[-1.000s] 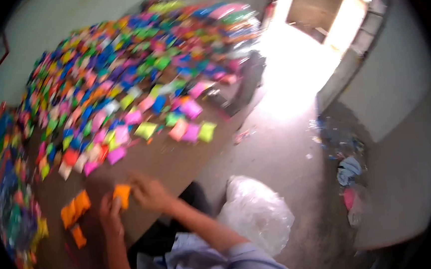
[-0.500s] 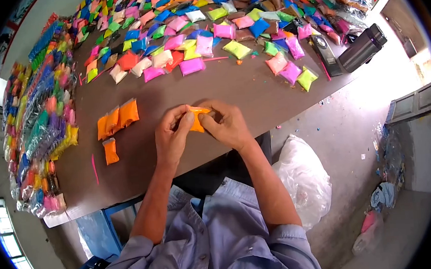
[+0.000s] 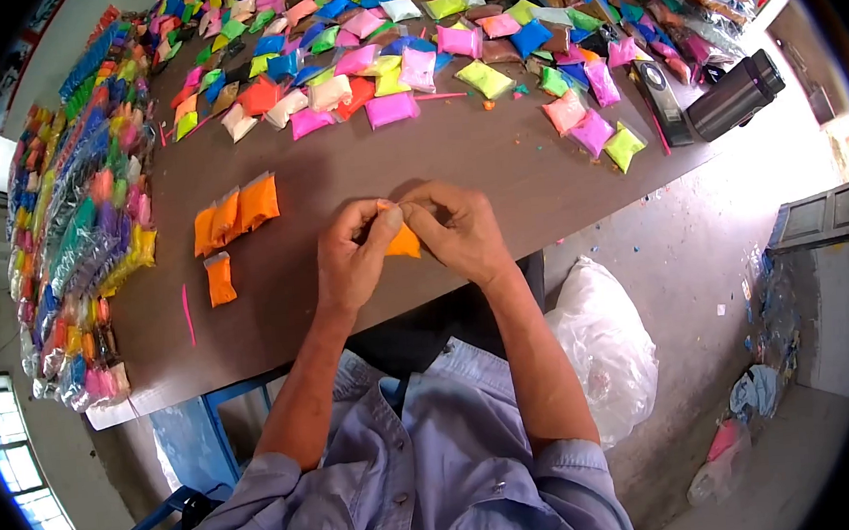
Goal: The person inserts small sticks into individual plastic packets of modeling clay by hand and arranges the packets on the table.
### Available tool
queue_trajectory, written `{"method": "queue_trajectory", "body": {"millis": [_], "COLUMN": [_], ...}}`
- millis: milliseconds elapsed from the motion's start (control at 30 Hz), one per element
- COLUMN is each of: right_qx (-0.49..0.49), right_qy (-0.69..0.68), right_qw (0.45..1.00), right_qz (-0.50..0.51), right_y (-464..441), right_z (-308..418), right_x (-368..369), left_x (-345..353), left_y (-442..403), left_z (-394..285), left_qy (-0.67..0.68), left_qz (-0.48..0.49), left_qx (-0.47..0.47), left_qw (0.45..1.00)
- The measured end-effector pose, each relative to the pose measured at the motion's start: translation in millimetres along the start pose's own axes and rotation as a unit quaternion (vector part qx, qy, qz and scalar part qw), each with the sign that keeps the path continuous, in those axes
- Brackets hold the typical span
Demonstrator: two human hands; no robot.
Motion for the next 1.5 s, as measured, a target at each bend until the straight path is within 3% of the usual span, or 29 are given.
{"method": "queue_trajectory", "body": {"millis": [367,567,633,767,967,1033,1267,1333,1467,1500], "right_qx": [0.025,0.011,0.015,-0.01,0.026,-0.015,0.009,-0.016,-0.036,-0.011], "right_qy": [-0.009,-0.007,-0.001,0.005,-0.055,0.016,0.05,0.136,0.13,0.072], "right_qw": [1.0,1.0,1.0,1.0,0.998,1.0,0.998,0.989,0.99,0.997], "right_qz": [0.015,-0.001,0.0,-0.006,0.005,0.004,0.028,0.051,0.05,0.031], "right_y": [0.7,-0.1,-0.6,-1.3,0.1,0.5,0.5,1.0,0.1,0.0], "right_z": [3.8,-2.2,-2.7,-1.5,-3.0,-2.8,9.4,9.8,-1.4,-1.2], "right_x": [0.6,-0.1,0.2,3.7,2.2,2.6,3.0,1.6,0.5,0.8], "left_x": [-7.7,-3.9,-1.2,-4.8,-6.3,-5.4,-9.1,-12.5,-6.9,-3.8], "left_y": [-1.8,-1.7,-0.3,-0.2,0.3,0.4,-3.4,-5.0,-3.2,-3.0], "left_z": [5.1,2.6,-1.6,6.4,-2.2,-0.4,15.1,15.9,4.8,2.5], "left_qy": [-0.054,0.101,-0.027,-0.035,-0.023,0.032,0.022,0.075,0.059,0.031], "left_qz": [-0.02,0.001,0.007,0.007,-0.003,-0.001,-0.049,-0.034,-0.022,-0.023], "left_qx": [0.05,-0.009,0.033,0.049,0.048,-0.031,0.037,0.018,-0.018,0.006], "left_qw": [0.997,0.995,0.999,0.998,0.999,0.999,0.998,0.996,0.998,0.999]}}
Point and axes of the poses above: each hand's wrist, its own y-axis away from the middle knuckle, its own x-axis out of the palm, z = x × y, the point moved 1 cm from there along -y, towards the middle knuckle, and after that the axes turned 1 degree about -z, right-handed, at the moved point
